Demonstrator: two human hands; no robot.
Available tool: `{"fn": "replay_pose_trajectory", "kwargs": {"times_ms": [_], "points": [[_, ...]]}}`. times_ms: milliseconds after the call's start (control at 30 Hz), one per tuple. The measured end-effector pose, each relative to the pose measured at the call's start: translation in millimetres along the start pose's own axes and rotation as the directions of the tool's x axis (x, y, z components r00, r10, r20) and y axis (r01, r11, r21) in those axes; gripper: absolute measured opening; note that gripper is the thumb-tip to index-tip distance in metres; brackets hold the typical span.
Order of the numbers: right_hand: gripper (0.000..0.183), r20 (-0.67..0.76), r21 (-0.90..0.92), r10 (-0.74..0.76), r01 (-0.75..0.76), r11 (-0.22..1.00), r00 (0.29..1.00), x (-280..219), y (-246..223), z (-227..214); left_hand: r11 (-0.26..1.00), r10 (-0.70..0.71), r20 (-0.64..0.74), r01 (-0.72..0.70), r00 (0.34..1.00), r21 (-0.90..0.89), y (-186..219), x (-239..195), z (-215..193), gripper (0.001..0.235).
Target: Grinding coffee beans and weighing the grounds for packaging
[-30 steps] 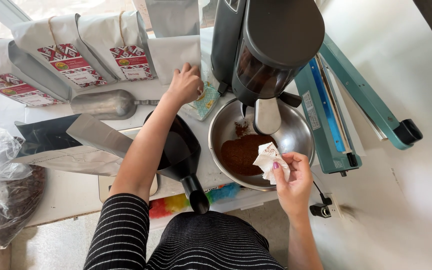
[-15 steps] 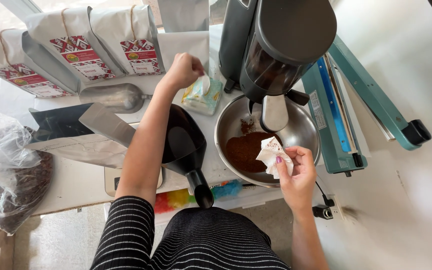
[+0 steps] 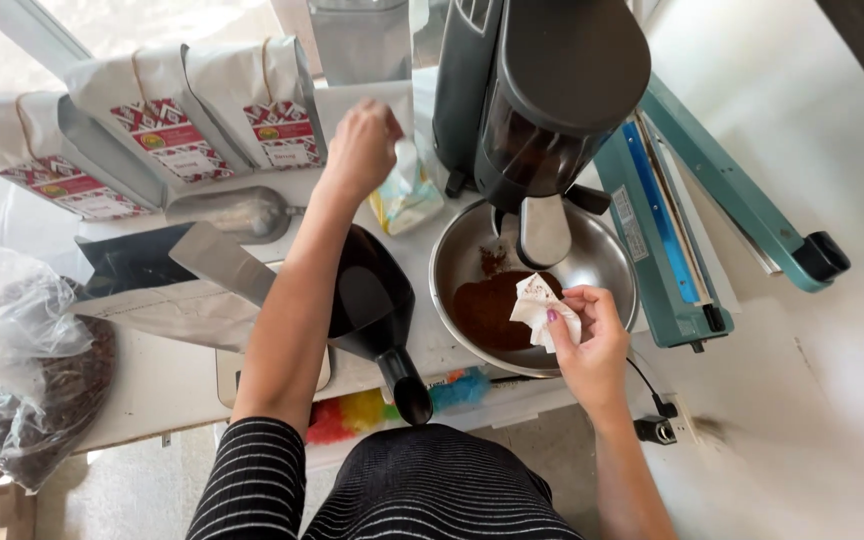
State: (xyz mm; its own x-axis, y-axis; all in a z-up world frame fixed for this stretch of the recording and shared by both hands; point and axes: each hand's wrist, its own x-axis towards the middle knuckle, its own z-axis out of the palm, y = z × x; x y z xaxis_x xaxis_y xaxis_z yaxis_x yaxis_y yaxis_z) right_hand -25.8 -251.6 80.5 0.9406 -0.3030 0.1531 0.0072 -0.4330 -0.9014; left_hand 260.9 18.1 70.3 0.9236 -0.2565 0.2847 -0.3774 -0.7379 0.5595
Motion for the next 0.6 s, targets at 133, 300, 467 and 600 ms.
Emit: {"fn": "replay_pose_trajectory", "kwargs": {"times_ms": [133, 300, 467, 600], "points": [[0.025, 0.007, 0.006, 0.006, -0.006, 1.000, 1.000, -2.6, -2.3, -0.2, 0.999, -0.014, -0.028, 0.013, 1.000, -0.033, 11.1, -7.5, -4.3, 0.008], [0.025, -0.007, 0.010, -0.009, 0.009, 1.000, 1.000, -1.0, -7.1, 0.9, 0.998, -0.035, -0.095, 0.030, 0.995, -0.061, 24.9, -6.6, -12.8, 0.007], [0.025, -0.010, 0.044, -0.020, 0.021, 0.999, 1.000, -3.0, -3.0, 1.0, 0.993, -0.042, -0.209, 0.017, 0.977, -0.120, 25.4, -19.4, -7.7, 0.011], [0.025, 0.011, 0.023, -0.011, 0.010, 1.000, 1.000, 0.0, -6.6, 1.5, 0.966, 0.061, -0.412, -0.158, 0.909, -0.205, 32.0, -17.8, -11.5, 0.009]]}}
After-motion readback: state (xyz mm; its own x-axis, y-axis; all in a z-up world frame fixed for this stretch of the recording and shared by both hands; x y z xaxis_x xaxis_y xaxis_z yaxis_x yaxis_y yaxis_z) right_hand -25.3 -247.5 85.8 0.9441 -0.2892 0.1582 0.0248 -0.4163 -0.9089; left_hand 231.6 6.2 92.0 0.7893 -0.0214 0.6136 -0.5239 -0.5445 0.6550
